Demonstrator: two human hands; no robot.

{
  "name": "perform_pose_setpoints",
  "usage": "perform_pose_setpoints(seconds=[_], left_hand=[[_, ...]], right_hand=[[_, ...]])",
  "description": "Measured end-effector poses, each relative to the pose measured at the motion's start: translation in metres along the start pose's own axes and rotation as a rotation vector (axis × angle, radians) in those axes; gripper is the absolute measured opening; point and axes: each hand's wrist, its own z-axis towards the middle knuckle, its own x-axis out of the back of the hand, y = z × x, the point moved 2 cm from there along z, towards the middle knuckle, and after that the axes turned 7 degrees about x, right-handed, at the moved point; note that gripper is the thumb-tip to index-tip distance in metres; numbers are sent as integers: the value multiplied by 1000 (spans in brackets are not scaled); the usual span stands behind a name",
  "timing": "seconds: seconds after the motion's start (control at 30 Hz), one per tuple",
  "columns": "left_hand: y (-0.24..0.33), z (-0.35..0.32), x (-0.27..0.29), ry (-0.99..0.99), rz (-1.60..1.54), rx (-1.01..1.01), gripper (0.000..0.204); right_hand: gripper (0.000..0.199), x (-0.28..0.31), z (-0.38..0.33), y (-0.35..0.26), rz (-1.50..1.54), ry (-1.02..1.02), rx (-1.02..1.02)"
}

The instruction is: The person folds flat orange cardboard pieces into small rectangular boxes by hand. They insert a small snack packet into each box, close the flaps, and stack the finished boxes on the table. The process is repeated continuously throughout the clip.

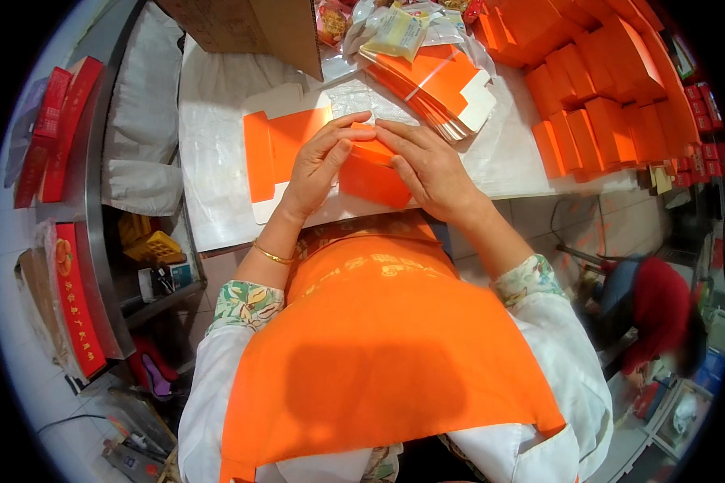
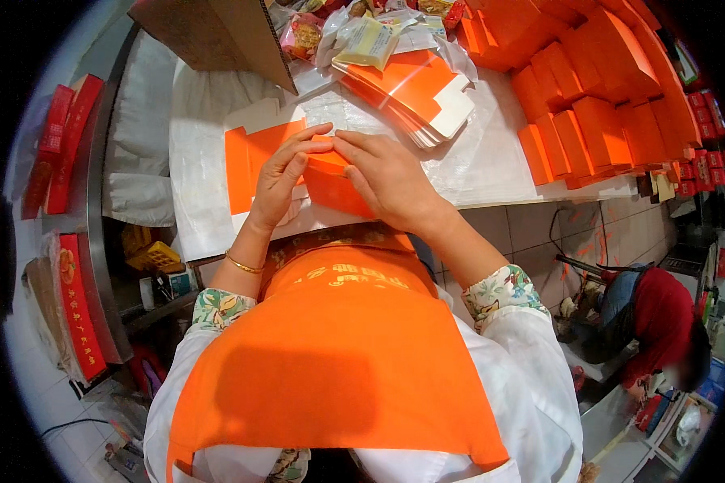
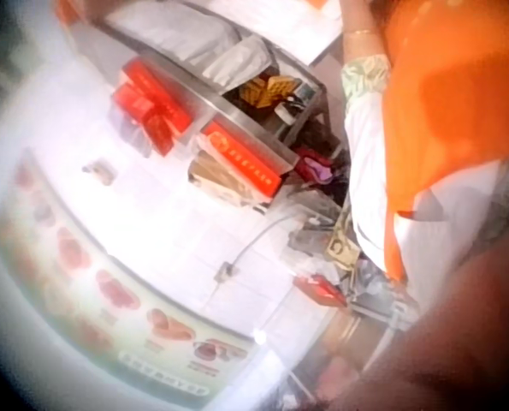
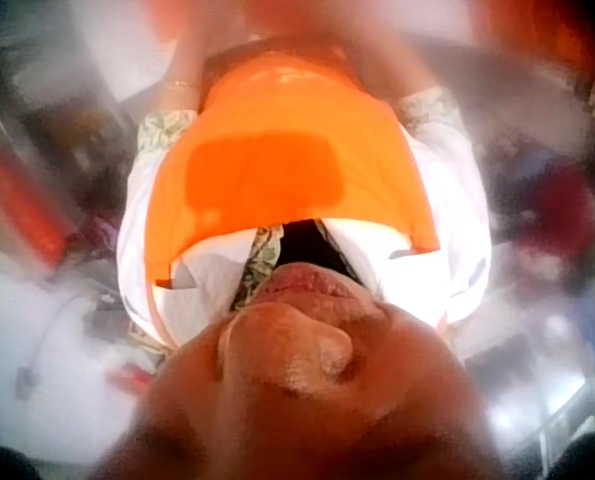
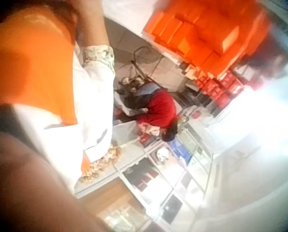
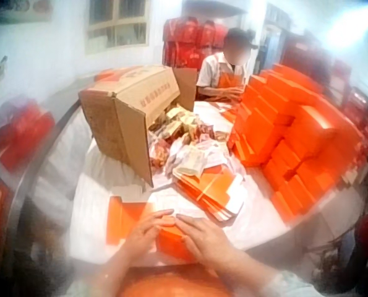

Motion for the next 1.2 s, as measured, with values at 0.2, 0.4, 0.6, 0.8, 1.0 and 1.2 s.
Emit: perform_pose_setpoints(seconds=[0.2, 0.4, 0.6, 0.8, 1.0, 1.2], left_hand=[[-4, -1, -1, 5, -19, -5, 29], [-4, -1, -1, 15, -12, 9, 30], [-5, 1, -2, 24, -9, 30, 32], [-11, -1, -5, 40, -55, 13, 33], [-14, -9, -5, 31, -87, -9, 31], [0, -16, 1, -26, 182, -29, 29]], right_hand=[[45, 1, -2, 1, -19, 5, 32], [43, 0, -13, 11, 171, 122, 10], [41, -2, -21, 18, 269, 181, -13], [44, -3, -21, 19, 196, 113, 117], [50, -3, -23, 16, 70, 40, 242], [52, -9, -28, 12, 36, 70, 256]])
